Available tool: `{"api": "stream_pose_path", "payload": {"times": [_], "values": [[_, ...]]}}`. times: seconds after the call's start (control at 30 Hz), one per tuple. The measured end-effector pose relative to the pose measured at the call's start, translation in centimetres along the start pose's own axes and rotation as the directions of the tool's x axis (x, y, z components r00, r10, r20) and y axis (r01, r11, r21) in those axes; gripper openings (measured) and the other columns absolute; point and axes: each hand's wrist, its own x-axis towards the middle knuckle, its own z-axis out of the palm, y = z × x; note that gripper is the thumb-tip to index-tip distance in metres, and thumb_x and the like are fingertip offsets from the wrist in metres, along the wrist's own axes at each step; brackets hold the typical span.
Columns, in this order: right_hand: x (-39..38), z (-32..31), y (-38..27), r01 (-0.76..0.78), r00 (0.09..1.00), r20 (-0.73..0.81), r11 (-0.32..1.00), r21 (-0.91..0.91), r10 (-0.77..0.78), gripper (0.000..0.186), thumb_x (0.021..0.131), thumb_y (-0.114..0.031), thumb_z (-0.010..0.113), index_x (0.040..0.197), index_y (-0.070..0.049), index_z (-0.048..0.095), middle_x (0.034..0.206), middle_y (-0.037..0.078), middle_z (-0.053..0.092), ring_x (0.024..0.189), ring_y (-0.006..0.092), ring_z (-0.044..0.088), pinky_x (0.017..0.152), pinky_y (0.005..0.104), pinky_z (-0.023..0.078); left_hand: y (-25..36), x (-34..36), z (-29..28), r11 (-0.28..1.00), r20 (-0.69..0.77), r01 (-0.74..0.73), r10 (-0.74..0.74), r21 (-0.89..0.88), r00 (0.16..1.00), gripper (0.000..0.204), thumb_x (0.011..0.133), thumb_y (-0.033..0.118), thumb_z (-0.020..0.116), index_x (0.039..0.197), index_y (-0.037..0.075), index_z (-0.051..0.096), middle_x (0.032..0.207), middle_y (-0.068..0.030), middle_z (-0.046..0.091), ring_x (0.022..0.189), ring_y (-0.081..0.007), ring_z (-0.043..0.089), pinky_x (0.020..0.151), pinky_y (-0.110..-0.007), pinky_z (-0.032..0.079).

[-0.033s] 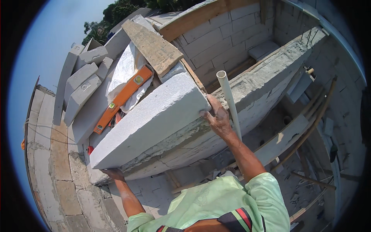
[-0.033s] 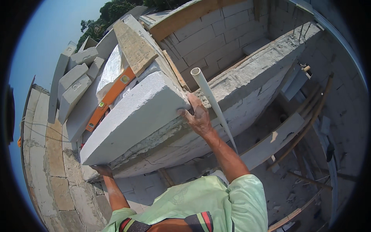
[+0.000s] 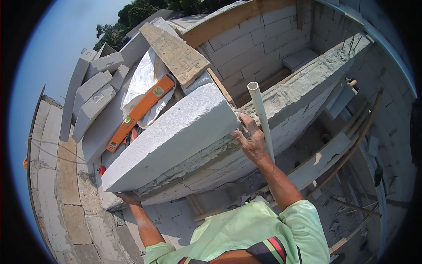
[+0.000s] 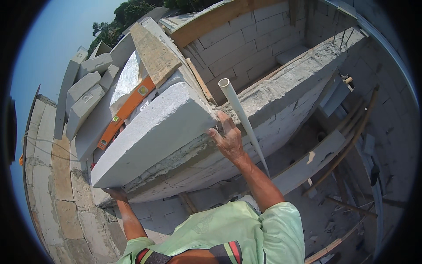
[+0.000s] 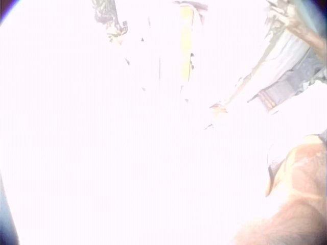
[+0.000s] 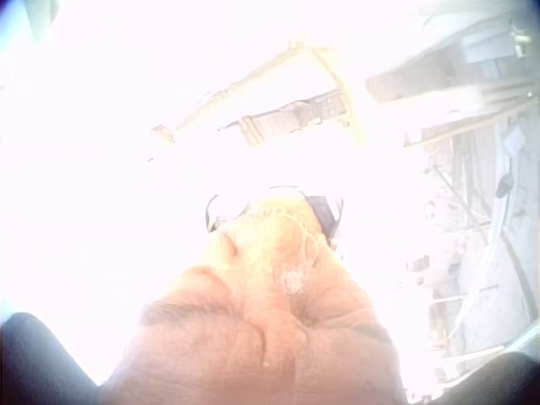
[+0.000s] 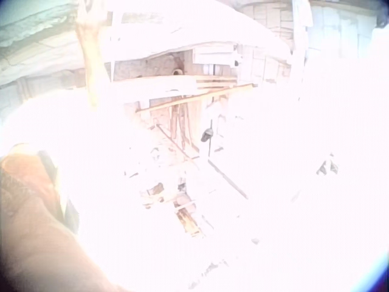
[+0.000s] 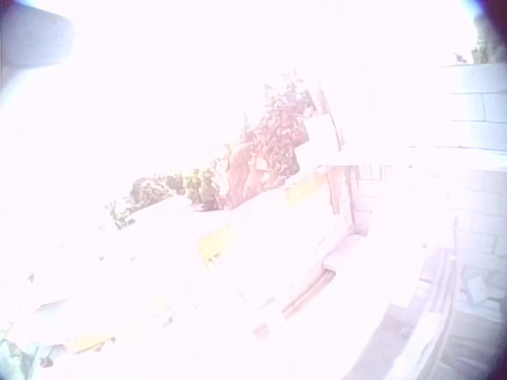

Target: The person cuts a lightweight concrete brick with a hand saw and then places it on a wall, checking the level with a spirit level.

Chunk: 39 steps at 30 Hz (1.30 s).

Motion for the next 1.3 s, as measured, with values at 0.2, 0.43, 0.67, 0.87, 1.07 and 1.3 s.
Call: {"api": "stream_pose_path", "payload": {"times": [0.2, 0.43, 0.67, 0.87, 1.07, 1.3], "values": [[-4.5, -4.2, -0.4, -0.085, 0.943, -0.331, 0.972, -0.219, 0.007, 0.051, 0.091, -0.016, 0.071, 0.132, 0.005, 0.05, 0.115, 0.018, 0.058, 0.102, 0.0284, 0.063, 0.087, 0.0382, 0.053, -0.5, 0.2, -1.0, 0.996, -0.077, 0.088, -0.087, 0.012, 0.993, 0.079, 0.096, 0.069, 0.03, 0.153, 0.014, 0.031, 0.156, -0.0084, 0.034, 0.144, -0.0282, 0.029, 0.117, -0.043, 0.022], [-2.8, -5.5, 4.6, -0.15, 0.973, -0.228, 0.831, -0.535, 0.028, 0.052, 0.084, -0.01, 0.072, 0.13, 0.003, 0.051, 0.127, 0.021, 0.047, 0.112, 0.037, 0.055, 0.09, 0.0415, 0.051, -1.1, 0.7, -1.9, 0.998, -0.049, 0.054, -0.053, 0.026, 0.997, 0.078, 0.096, 0.069, 0.029, 0.153, 0.015, 0.03, 0.155, -0.0086, 0.034, 0.143, -0.0282, 0.03, 0.117, -0.044, 0.023], [-2.8, -5.4, 4.8, -0.177, 0.961, -0.27, 0.884, -0.432, 0.06, 0.032, 0.086, -0.007, 0.069, 0.117, -0.003, 0.06, 0.118, 0.017, 0.05, 0.098, 0.0338, 0.06, 0.084, 0.0405, 0.05, -1.9, 1.7, -2.8, 0.994, -0.061, 0.106, -0.106, -0.004, 0.993, 0.073, 0.098, 0.063, 0.029, 0.15, 0.012, 0.034, 0.15, -0.0095, 0.042, 0.139, -0.0282, 0.038, 0.115, -0.043, 0.028], [-1.9, -9.5, 6.4, -0.25, 0.941, -0.299, 0.924, -0.291, 0.16, 0.028, 0.094, -0.012, 0.061, 0.12, -0.002, 0.058, 0.105, 0.014, 0.06, 0.095, 0.0262, 0.061, 0.087, 0.0363, 0.049, -0.6, 0.3, -0.6, 0.995, -0.051, 0.061, -0.057, 0.085, 0.997, 0.07, 0.099, 0.06, 0.032, 0.149, 0.011, 0.035, 0.15, -0.0098, 0.041, 0.138, -0.0275, 0.038, 0.116, -0.043, 0.027], [-0.3, -16.5, 6.5, -0.275, 0.947, -0.234, 0.932, -0.235, 0.221, 0.029, 0.097, -0.015, 0.059, 0.122, -0.001, 0.055, 0.102, 0.007, 0.063, 0.095, 0.015, 0.06, 0.088, 0.0292, 0.048, -0.6, 0.2, -0.1, 0.99, -0.088, 0.061, -0.05, 0.123, 0.995, 0.067, 0.099, 0.058, 0.035, 0.148, 0.012, 0.037, 0.149, -0.0094, 0.042, 0.139, -0.0276, 0.037, 0.115, -0.044, 0.028], [3.4, -20.6, 4.8, -0.245, 0.957, -0.212, 0.944, -0.22, 0.199, 0.032, 0.095, -0.011, 0.056, 0.125, -0.001, 0.055, 0.094, 0.004, 0.064, 0.09, 0.0128, 0.06, 0.085, 0.0267, 0.048, -1.2, 1.1, -1.4, 0.989, -0.063, 0.096, -0.089, 0.116, 0.994, 0.068, 0.099, 0.059, 0.036, 0.147, 0.012, 0.038, 0.148, -0.0097, 0.042, 0.139, -0.0277, 0.036, 0.115, -0.045, 0.028]]}}
